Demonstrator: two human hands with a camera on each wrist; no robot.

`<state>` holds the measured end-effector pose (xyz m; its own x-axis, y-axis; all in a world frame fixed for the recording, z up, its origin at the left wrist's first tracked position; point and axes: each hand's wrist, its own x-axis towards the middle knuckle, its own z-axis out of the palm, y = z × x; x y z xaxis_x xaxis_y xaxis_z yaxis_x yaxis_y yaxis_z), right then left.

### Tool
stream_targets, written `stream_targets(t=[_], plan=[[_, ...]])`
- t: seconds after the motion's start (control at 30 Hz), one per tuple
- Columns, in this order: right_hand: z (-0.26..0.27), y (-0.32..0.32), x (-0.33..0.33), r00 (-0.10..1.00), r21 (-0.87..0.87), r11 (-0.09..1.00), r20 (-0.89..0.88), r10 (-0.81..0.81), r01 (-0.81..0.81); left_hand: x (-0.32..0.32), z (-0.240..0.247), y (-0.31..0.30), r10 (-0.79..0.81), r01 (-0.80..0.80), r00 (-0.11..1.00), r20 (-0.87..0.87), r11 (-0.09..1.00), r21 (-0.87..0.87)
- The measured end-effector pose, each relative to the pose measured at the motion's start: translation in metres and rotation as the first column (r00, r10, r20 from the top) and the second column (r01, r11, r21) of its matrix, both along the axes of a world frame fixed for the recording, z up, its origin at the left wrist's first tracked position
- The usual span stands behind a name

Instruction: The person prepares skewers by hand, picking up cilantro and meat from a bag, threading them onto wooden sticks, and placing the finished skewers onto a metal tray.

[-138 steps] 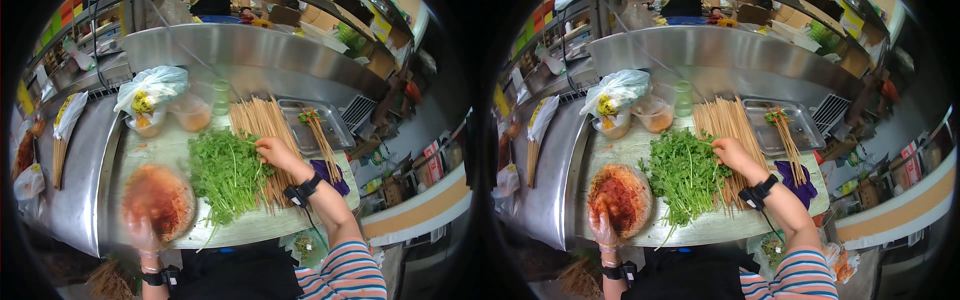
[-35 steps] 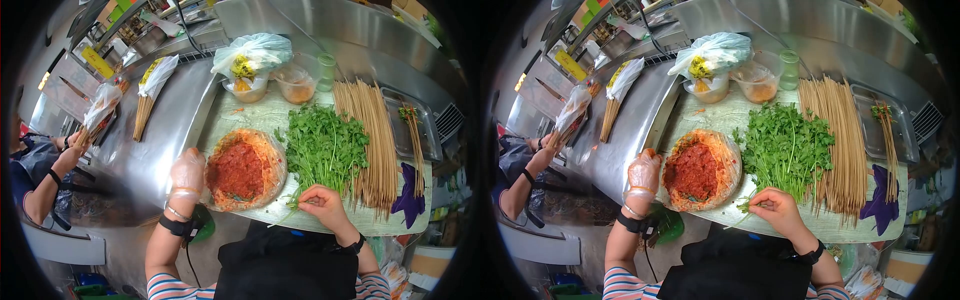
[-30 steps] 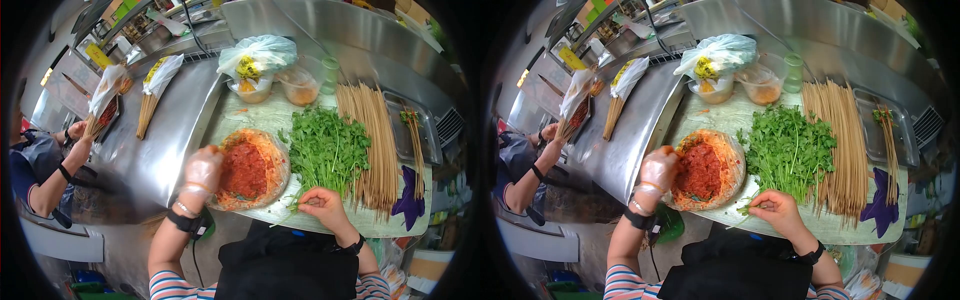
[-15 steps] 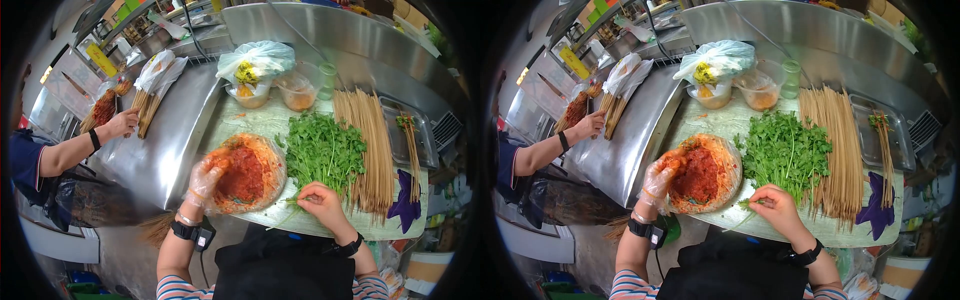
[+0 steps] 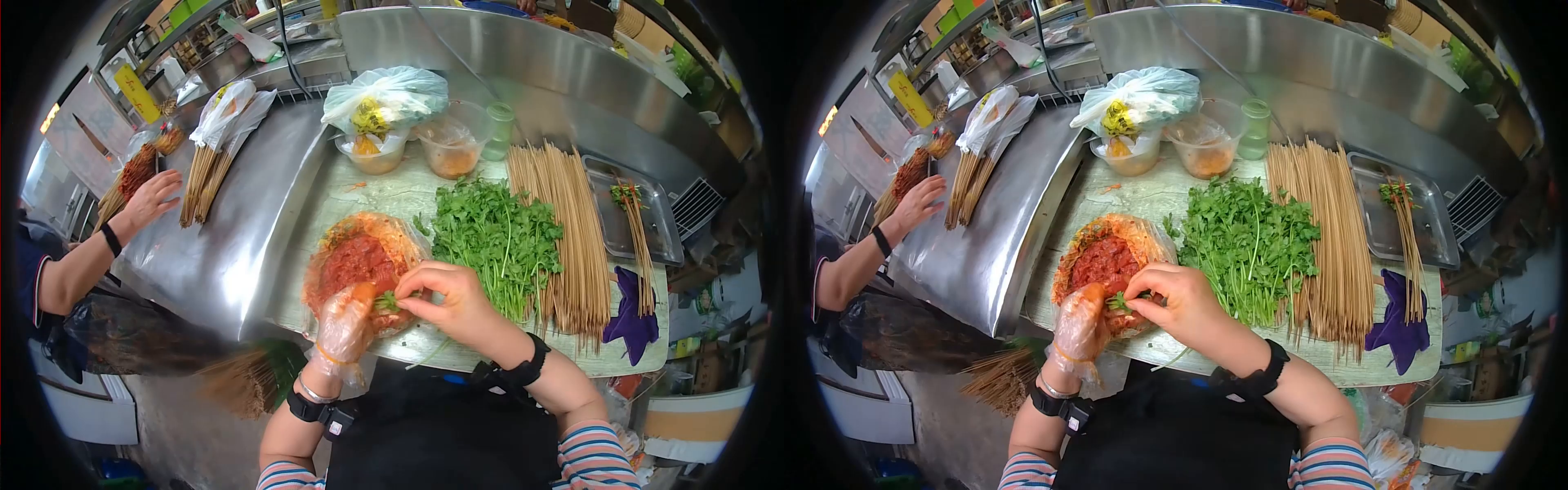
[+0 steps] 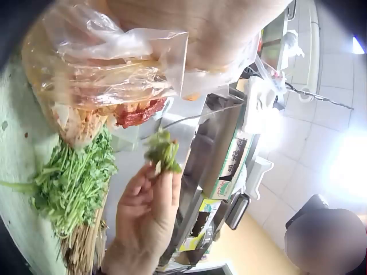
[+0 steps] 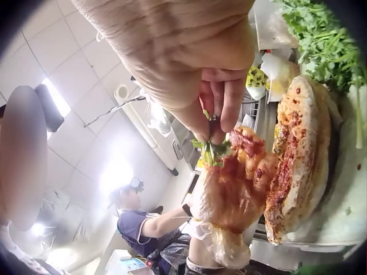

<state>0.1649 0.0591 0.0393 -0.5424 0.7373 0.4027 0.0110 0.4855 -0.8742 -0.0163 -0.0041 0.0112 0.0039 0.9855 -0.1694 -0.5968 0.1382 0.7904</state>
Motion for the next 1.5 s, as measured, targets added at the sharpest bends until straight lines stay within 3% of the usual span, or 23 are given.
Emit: stream_targets(t=[0.2, 0.3, 0.4, 0.47, 0.5, 0.57, 0.6, 0.67, 0.77, 0.8, 0.93, 1.03, 1.13, 1.2, 1.27, 1.33, 1.37, 1.4, 1.5], plan=[[-0.006, 0.006, -0.001, 0.992, 0.243, 0.968, 0.091, -0.082, 0.058, 0.002, -0.006, -0.001, -0.017, 0.033, 0.958, -0.288, 0.998, 0.053], [-0.012, 0.007, 0.006, 0.998, 0.121, 0.991, 0.028, -0.058, 0.054, 0.003, -0.012, 0.003, 0.014, 0.003, 0.956, -0.292, 0.998, 0.059], [-0.004, 0.011, 0.038, 0.982, -0.102, 0.977, 0.028, -0.184, 0.186, 0.007, -0.022, 0.007, 0.08, -0.061, 0.97, -0.229, 0.994, 0.088], [-0.012, 0.032, 0.081, 0.936, -0.144, 0.925, 0.02, -0.352, 0.351, 0.009, -0.019, 0.011, 0.094, -0.075, 0.985, -0.145, 0.988, 0.134], [-0.019, 0.043, 0.106, 0.887, -0.189, 0.87, 0.003, -0.462, 0.454, 0.007, -0.029, 0.014, 0.11, -0.091, 0.988, -0.107, 0.982, 0.164], [-0.017, 0.065, 0.158, 0.747, -0.114, 0.742, 0.206, -0.633, 0.66, 0.003, -0.034, 0.02, 0.096, -0.086, 0.994, -0.056, 0.983, 0.163], [-0.026, 0.078, 0.187, 0.626, 0.086, 0.681, 0.326, -0.709, 0.727, 0.002, -0.047, 0.023, 0.142, -0.133, 0.989, -0.041, 0.976, 0.175], [-0.039, 0.099, 0.233, 0.322, 0.468, 0.543, 0.473, -0.82, 0.697, -0.005, -0.057, 0.025, 0.119, -0.109, 0.991, -0.068, 0.984, 0.139], [-0.025, 0.111, 0.245, 0.044, 0.376, 0.586, 0.815, -0.578, 0.718, -0.005, -0.058, 0.026, 0.113, -0.103, 0.992, -0.056, 0.983, 0.152], [-0.031, 0.117, 0.248, -0.017, 0.415, 0.586, 0.826, -0.564, 0.696, -0.004, -0.055, 0.026, 0.122, -0.112, 0.991, -0.052, 0.98, 0.163], [-0.029, 0.127, 0.263, 0.226, 0.073, 0.577, 0.875, -0.429, 0.813, -0.005, -0.062, 0.028, 0.157, -0.139, 0.983, -0.099, 0.976, 0.167], [-0.021, 0.121, 0.264, 0.321, -0.096, 0.451, 0.83, -0.456, 0.887, -0.008, -0.068, 0.029, 0.162, -0.14, 0.982, -0.097, 0.969, 0.203], [-0.042, 0.12, 0.281, 0.434, -0.179, 0.463, 0.727, -0.533, 0.868, -0.004, -0.064, 0.026, 0.204, -0.178, 0.969, -0.142, 0.969, 0.174], [-0.047, 0.12, 0.285, 0.348, -0.05, 0.5, 0.777, -0.525, 0.865, 0.002, -0.05, 0.028, 0.172, -0.166, 0.983, -0.06, 0.981, 0.096], [-0.061, 0.121, 0.295, 0.325, 0.061, 0.532, 0.73, -0.601, 0.845, 0.007, -0.043, 0.028, 0.215, -0.206, 0.974, -0.07, 0.971, 0.124], [-0.067, 0.12, 0.3, 0.404, 0.036, 0.572, 0.672, -0.621, 0.82, 0.003, -0.056, 0.028, 0.217, -0.206, 0.974, -0.059, 0.966, 0.154], [-0.057, 0.112, 0.293, 0.512, -0.149, 0.546, 0.607, -0.608, 0.825, -0.001, -0.06, 0.028, 0.185, -0.18, 0.983, -0.018, 0.969, 0.171], [-0.051, 0.107, 0.29, 0.548, -0.185, 0.556, 0.575, -0.607, 0.81, 0.001, -0.054, 0.027, 0.216, -0.202, 0.974, -0.065, 0.963, 0.181], [-0.052, 0.108, 0.29, 0.451, -0.108, 0.533, 0.687, -0.57, 0.839, 0.0, -0.058, 0.029, 0.232, -0.223, 0.964, -0.133, 0.972, 0.08]])
